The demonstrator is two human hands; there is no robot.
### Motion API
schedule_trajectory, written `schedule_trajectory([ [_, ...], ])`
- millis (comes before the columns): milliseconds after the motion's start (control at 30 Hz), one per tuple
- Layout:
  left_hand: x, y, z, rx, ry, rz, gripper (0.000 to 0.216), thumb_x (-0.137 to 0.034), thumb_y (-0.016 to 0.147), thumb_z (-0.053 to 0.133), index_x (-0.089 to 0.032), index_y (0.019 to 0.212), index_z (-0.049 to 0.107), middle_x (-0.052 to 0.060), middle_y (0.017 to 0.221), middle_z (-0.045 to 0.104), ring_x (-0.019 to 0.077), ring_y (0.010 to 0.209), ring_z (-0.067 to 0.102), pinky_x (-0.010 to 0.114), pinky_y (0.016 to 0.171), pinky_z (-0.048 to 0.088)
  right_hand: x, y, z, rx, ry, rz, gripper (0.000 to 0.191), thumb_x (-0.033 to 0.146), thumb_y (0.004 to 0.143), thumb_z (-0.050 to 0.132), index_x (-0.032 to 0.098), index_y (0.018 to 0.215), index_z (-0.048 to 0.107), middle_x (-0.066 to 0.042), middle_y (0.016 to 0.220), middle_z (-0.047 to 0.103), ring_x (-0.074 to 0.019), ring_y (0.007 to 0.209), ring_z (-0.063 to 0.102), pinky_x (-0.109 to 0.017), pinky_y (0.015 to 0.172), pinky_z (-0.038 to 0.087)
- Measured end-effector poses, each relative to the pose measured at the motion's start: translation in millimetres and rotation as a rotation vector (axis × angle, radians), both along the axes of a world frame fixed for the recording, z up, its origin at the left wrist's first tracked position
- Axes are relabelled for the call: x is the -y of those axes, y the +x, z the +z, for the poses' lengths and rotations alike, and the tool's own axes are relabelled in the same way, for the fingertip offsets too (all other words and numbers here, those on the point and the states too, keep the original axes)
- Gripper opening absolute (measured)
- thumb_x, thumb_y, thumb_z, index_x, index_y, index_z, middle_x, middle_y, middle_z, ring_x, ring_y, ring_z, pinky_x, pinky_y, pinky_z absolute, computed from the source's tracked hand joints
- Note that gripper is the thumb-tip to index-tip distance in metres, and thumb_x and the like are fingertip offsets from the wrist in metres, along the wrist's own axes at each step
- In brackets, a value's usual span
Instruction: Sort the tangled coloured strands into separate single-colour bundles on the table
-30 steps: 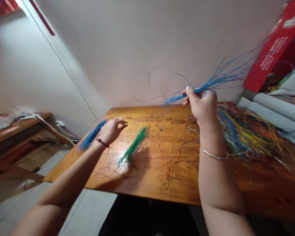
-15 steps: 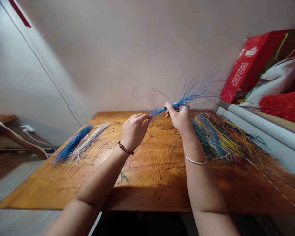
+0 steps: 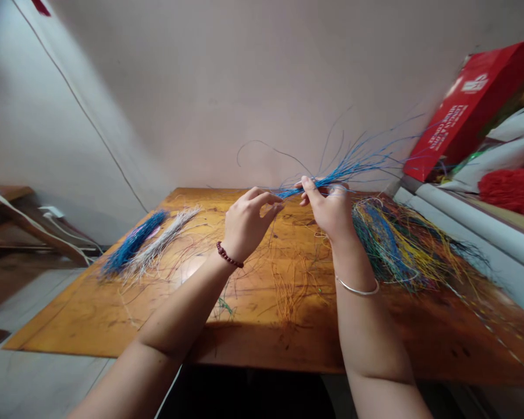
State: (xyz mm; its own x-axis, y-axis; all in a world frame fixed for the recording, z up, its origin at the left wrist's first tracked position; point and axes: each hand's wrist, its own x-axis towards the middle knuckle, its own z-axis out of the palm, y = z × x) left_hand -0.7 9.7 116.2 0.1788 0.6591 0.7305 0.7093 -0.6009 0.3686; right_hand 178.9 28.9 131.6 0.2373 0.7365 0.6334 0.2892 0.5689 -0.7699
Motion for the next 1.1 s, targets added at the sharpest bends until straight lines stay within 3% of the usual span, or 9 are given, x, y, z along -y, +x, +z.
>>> schedule_trajectory([
  [600,-2,1,-2.0,-0.024,0.04,0.007,0.016,-0.037,0.098,0.062,-0.027,0.094,0.074,0.002,0.098,0.07,0.0147,0.09,0.064,0.026,0.064,0.042,1,-11,-1.7,0.013,-0.012,0.016,0.027,0.045,0.088,0.067,0.02,0.078,0.072,-0.002,0.069,0.07,-0.0116,0.054,0.06,-0.024,0.052,0.053],
  [900,0,-5,5.0,-0.031,0.013,0.032,0.01,-0.029,0.096,0.064,-0.029,0.093,0.073,-0.002,0.096,0.073,0.0132,0.078,0.062,0.026,0.061,0.04,4,-4,5.5,-0.063,-0.013,-0.006,0.031,0.048,0.086,0.069,0.018,0.077,0.07,-0.002,0.065,0.066,-0.0097,0.051,0.058,-0.023,0.05,0.052],
  [1100,-1,-16,10.7,-0.055,0.011,0.07,0.009,-0.028,0.096,0.064,-0.029,0.094,0.073,0.0,0.098,0.074,0.0164,0.089,0.064,0.027,0.067,0.044,6,11,15.0,-0.141,0.016,-0.072,0.033,0.048,0.084,0.073,0.017,0.071,0.066,-0.002,0.07,0.068,-0.0075,0.049,0.055,-0.021,0.049,0.052],
])
